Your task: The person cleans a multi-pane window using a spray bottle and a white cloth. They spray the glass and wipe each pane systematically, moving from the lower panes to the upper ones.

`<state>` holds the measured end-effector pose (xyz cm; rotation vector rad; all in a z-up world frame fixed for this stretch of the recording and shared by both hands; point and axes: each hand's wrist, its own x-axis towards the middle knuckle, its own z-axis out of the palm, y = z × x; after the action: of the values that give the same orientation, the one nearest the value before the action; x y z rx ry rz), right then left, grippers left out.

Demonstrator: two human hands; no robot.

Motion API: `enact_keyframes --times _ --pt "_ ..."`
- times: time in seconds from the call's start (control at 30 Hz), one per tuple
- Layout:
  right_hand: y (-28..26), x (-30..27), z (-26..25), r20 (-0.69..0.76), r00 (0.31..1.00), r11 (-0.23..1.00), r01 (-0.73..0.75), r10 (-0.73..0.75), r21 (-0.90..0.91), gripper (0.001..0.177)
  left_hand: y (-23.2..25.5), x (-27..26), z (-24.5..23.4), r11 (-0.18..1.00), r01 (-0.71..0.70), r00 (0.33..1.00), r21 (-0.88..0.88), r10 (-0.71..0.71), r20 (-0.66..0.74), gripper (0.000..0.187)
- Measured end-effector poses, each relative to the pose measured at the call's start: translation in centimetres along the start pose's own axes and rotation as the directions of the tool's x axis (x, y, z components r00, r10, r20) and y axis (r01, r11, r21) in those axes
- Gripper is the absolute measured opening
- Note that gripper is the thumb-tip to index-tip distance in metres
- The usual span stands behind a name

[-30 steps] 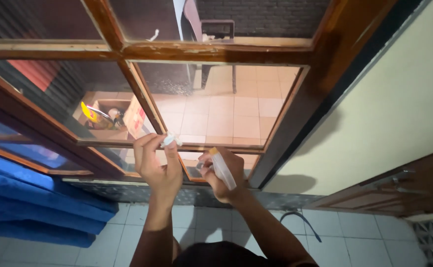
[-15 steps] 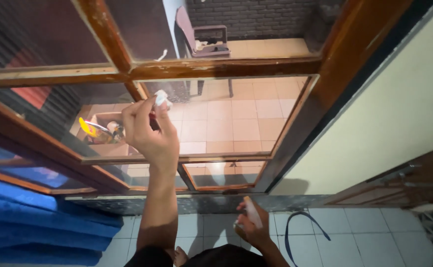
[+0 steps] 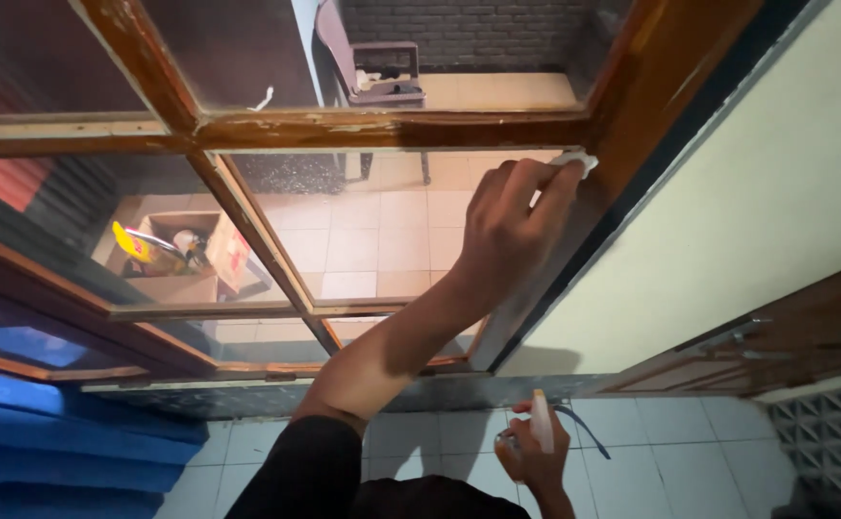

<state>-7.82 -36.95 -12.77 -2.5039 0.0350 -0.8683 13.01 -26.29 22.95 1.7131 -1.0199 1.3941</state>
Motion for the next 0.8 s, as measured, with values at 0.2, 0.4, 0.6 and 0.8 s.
enact_keyframes --times 0.2,0.4,0.6,0.8 --pt "-7.3 6.0 -5.3 0.396 0.582 0.612 -0.788 0.711 0.059 0.019 -3.2 -1.8 -0.6 0.985 0.034 0.999 0.17 -0.032 -0.015 0.012" --pt "-5.7 4.5 -1.7 0.479 0.686 0.816 -0.565 0.547 -0.122 0.029 -9.7 -3.6 -10.4 0.887 0.224 0.951 0.405 -0.107 -0.291 0.017" --pt "-1.4 0.4 4.8 0.247 0.968 0.994 0.023 -0.048 0.104 0.074 -11.2 -3.0 -16.5 0.796 0.26 0.935 0.547 -0.065 -0.349 0.005" --pt "-3.3 1.3 5.7 0.072 0.988 0.939 0.103 -0.134 0.328 0.067 -10.2 -3.7 -15.9 0.844 0.289 0.935 0.453 -0.146 -0.324 0.017"
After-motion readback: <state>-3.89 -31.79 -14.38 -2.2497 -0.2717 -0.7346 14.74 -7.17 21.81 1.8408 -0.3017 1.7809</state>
